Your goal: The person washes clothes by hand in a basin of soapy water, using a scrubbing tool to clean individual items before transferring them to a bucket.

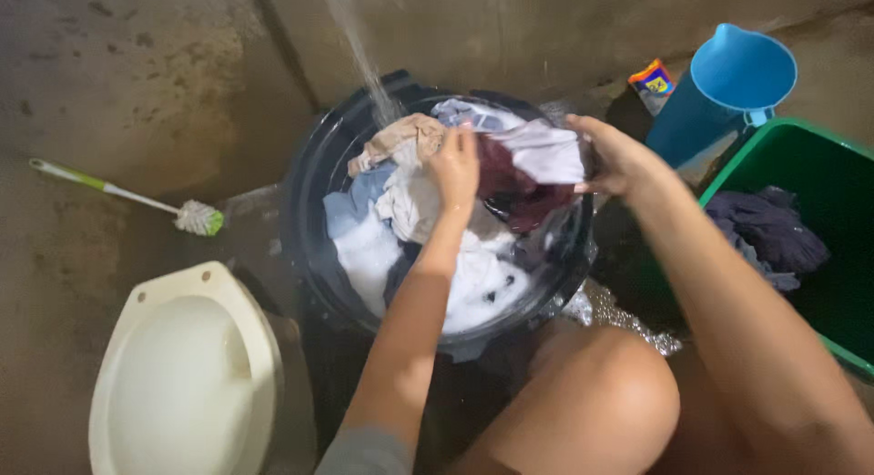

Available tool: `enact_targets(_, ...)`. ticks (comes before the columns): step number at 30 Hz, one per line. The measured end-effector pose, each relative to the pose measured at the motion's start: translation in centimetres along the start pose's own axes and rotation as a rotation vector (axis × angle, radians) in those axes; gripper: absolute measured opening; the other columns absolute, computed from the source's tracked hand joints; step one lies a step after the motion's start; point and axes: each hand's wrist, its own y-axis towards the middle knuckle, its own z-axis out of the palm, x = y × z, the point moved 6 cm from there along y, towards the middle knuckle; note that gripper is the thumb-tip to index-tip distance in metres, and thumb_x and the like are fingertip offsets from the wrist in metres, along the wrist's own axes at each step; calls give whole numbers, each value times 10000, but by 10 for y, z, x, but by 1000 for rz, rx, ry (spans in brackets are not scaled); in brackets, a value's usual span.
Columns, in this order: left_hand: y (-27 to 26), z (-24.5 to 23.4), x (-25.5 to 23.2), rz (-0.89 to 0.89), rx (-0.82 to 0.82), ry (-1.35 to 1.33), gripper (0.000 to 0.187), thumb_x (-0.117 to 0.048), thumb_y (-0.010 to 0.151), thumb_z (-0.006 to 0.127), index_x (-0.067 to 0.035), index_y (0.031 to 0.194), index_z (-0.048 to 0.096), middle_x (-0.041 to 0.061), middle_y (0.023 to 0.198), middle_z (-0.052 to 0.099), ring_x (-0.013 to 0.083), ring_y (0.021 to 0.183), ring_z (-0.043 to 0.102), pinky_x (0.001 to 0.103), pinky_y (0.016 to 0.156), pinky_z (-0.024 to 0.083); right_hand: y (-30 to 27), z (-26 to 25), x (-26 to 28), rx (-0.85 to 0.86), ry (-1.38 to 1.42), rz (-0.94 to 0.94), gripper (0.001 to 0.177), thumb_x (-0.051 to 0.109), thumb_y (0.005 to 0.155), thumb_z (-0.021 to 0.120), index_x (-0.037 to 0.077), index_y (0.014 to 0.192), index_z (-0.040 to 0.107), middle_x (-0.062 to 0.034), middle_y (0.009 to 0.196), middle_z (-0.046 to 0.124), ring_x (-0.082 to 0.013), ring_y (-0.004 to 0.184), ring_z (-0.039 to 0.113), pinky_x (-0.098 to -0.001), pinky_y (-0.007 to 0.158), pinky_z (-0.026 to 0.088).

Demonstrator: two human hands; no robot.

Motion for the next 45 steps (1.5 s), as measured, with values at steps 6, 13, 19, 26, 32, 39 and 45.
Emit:
enact_targets(6,23,2,55,-201,16,-77,272,-255,963,469,-18,856,551,207,717,561,357,662,531,399,623,427,-25,-28,17,-8,-635,-254,395,165,696,756,26,1031,601,-108,899,634,-187,694,570,-309,600,492)
enact_targets(13,-50,61,77,-41,400,3,367,38,773,471,-120,1100,524,172,982,610,351,956,579,403,821,459,5,-25,19,-437,-1226,-823,323,236,806,715,70,1055,591,-187,1004,617,-316,921,621,-385,795,503)
enact_targets(19,-132,118,82,-157,794,150,883,112,514,703,-168,1266,334,246,1339,236,476,1182,275,492,910,353,54,21,-66,-276,-1940,-443,730,389,670,692,166,1297,394,-132,1134,478,-273,990,535,-396,856,419)
enact_targets(26,-183,153,150,-259,859,429,664,43,576,653,-129,1173,416,225,1171,356,437,1057,386,470,840,391,197,-27,-221,-352,-2142,-541,547,287,806,525,84,1301,410,-155,1302,385,-303,1170,413,-402,1045,225)
enact_targets(32,-209,177,190,-193,852,456,471,-38,622,639,-101,1070,507,219,986,482,414,917,491,460,757,430,237,-49,-256,-165,-1938,-143,614,403,781,533,64,1277,410,-176,1356,326,-301,1261,320,-416,1032,226)
enact_targets(39,-83,138,71,56,694,251,282,-134,675,623,-69,950,613,212,771,628,386,755,614,448,660,475,135,-36,-125,-520,-882,-383,483,424,895,449,78,1164,651,-166,1127,652,-233,1053,658,-310,902,518)
enact_targets(45,12,28,-77,77,492,-186,149,-8,790,478,-88,851,589,127,782,648,293,747,650,379,654,507,120,15,-148,62,229,114,424,368,888,438,36,1063,635,-179,1004,632,-291,912,633,-363,773,501)
